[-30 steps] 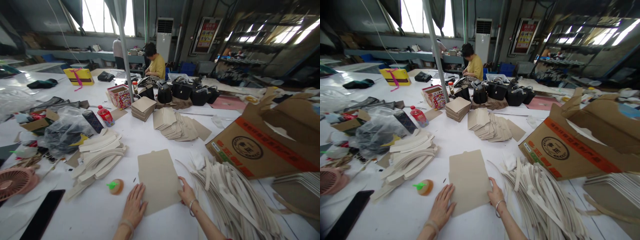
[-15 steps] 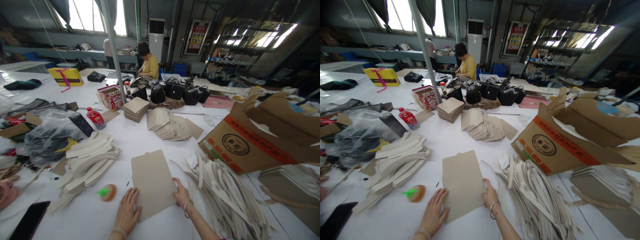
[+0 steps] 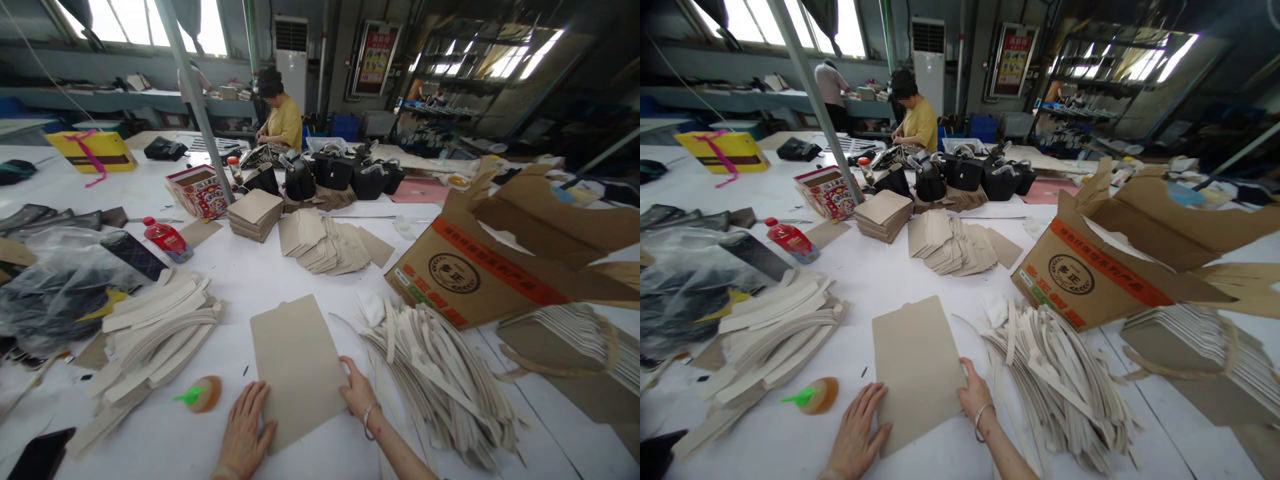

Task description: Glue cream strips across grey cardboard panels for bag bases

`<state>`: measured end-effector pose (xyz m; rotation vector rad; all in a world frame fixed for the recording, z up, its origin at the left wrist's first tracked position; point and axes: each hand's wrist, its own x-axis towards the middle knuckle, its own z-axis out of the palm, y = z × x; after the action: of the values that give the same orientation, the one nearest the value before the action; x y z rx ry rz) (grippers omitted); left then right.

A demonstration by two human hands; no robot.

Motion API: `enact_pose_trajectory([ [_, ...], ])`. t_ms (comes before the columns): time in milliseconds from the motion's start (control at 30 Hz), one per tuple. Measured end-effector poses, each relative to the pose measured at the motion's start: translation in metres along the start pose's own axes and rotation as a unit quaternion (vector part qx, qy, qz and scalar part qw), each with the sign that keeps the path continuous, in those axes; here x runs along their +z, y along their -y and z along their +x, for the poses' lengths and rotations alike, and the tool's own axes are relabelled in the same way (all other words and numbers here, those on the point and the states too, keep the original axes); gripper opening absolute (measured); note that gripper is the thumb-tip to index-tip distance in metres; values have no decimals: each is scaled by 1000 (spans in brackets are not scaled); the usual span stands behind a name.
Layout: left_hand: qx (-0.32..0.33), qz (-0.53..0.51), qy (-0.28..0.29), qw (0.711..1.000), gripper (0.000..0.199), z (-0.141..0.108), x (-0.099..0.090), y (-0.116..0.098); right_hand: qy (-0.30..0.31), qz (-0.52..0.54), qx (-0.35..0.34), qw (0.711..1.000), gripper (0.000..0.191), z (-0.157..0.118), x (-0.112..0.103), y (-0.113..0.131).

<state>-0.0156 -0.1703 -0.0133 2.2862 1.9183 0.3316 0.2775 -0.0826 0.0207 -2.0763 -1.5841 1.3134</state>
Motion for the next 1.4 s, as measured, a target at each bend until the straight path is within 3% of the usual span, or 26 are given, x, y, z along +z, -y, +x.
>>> enact_pose_trajectory([
  [267, 11, 32, -20, 999, 54, 0, 0, -2, 0, -5, 8, 1000, 62, 0, -2, 1],
  [467, 18, 53, -34, 998, 57, -1, 3, 0, 26, 86, 51, 995, 54, 10, 1, 0],
  [633, 6, 60, -43, 997, 56, 2, 5, -3, -52, 57, 67, 995, 21, 25, 4, 3],
  [800, 3, 48, -37, 998, 54, 4, 4, -6, -99, 47, 79, 991, 11, 27, 13, 9],
  [1000, -13, 16, -34, 999, 53, 6, 5, -4, -95, 122, 29, 988, 9, 21, 14, 20],
  [1167, -77, -50, -25, 995, 46, 14, -4, -11, -50, 162, -59, 984, 31, 11, 2, 32],
  [1267, -152, -208, 12, 966, 40, 35, -16, -36, -84, 69, -139, 984, 39, 0, 0, 37],
  [1333, -202, -357, 64, 910, 37, 57, -24, -60, -102, -29, -197, 975, 41, -7, 3, 38],
  [1400, -258, -491, 89, 828, 37, 82, -27, -81, -106, -117, -254, 954, 37, -14, 9, 39],
])
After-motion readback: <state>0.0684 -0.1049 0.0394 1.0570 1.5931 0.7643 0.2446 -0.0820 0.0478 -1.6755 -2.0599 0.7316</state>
